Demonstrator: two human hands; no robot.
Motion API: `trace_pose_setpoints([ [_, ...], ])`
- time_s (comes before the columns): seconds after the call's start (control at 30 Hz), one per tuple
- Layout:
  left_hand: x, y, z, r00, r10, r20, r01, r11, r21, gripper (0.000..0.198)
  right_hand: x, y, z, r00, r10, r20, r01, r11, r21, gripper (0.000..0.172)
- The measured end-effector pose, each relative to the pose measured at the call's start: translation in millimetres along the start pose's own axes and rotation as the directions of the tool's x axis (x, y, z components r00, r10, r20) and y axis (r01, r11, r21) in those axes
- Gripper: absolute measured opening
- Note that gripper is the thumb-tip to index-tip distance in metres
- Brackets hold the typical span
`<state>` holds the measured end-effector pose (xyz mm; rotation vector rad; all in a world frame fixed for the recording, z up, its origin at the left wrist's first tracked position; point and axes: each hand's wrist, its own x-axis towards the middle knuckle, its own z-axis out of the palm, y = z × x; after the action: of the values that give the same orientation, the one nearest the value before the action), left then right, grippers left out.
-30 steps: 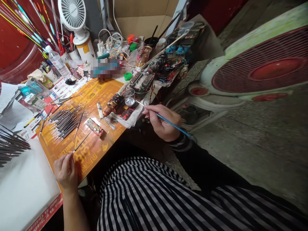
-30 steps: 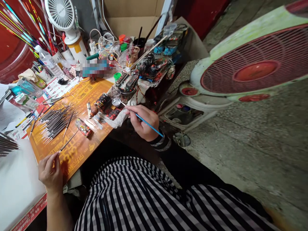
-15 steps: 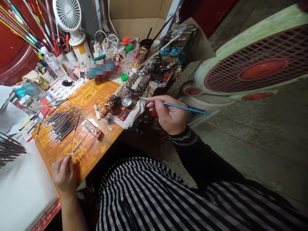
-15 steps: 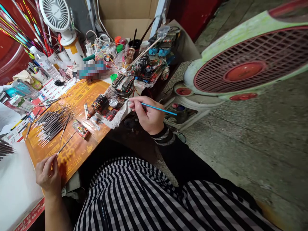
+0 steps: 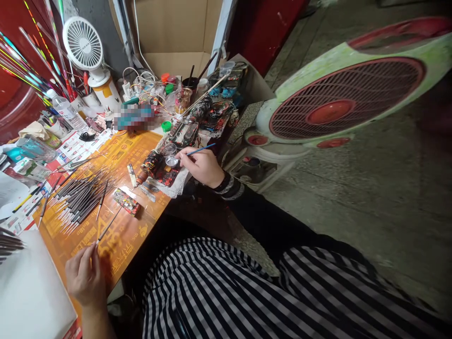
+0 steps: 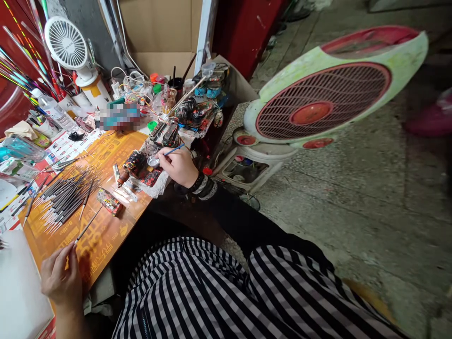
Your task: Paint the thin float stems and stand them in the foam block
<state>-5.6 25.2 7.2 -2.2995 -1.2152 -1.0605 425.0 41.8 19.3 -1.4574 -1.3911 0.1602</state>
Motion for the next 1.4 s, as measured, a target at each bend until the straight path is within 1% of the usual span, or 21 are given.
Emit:
trace_pose_setpoints([
  [0.1,-1.0,-0.1,0.2,1.000,-0.030,0.003,0.030,0.999,-0.011,0.018,1.9,6.4,8.0,0.999,-0.033,0.006,0.033,0.998,-0.051,0.034],
  [0.23,-2.5,-0.7,0.5,0.997,-0.071,0.012,0.072,0.997,-0.036,0.015,2.8,10.3,10.9,0.998,-0.054,0.041,0.056,0.996,-0.068,0.032],
  [0.4,-2.6,-0.8,0.8,0.999,-0.046,0.013,0.046,0.999,-0.027,0.017,1.7,7.7,9.8,0.999,-0.045,0.015,0.046,0.997,-0.068,0.031],
  [0.47,-2.3,-0.7,0.8,0.999,-0.036,0.004,0.036,0.999,-0.030,0.018,0.8,6.7,8.9,0.999,-0.046,0.021,0.047,0.997,-0.058,0.031],
  [0.53,-2.0,-0.4,0.8,1.000,-0.028,-0.001,0.028,0.999,-0.033,0.020,-0.2,6.1,7.2,0.999,-0.018,0.031,0.018,0.999,-0.026,0.031],
  [0.67,-1.8,0.3,0.7,1.000,-0.014,-0.004,0.014,0.999,-0.032,0.021,-2.5,5.3,1.4,0.997,0.076,0.013,-0.076,0.995,0.062,0.031],
  [0.83,-1.1,0.4,0.4,1.000,-0.008,0.007,0.008,1.000,-0.022,0.020,-5.1,4.7,-6.7,0.990,0.138,0.008,-0.138,0.984,0.115,0.033],
  [1.13,1.1,-0.5,0.4,1.000,0.017,0.001,-0.017,1.000,-0.004,0.018,-8.6,1.5,-17.0,0.976,0.217,-0.008,-0.213,0.963,0.167,0.039],
  [1.4,0.9,-1.3,0.6,1.000,0.021,0.003,-0.021,1.000,-0.006,0.019,-9.1,0.1,-26.2,0.971,0.239,-0.029,-0.229,0.954,0.192,0.038],
])
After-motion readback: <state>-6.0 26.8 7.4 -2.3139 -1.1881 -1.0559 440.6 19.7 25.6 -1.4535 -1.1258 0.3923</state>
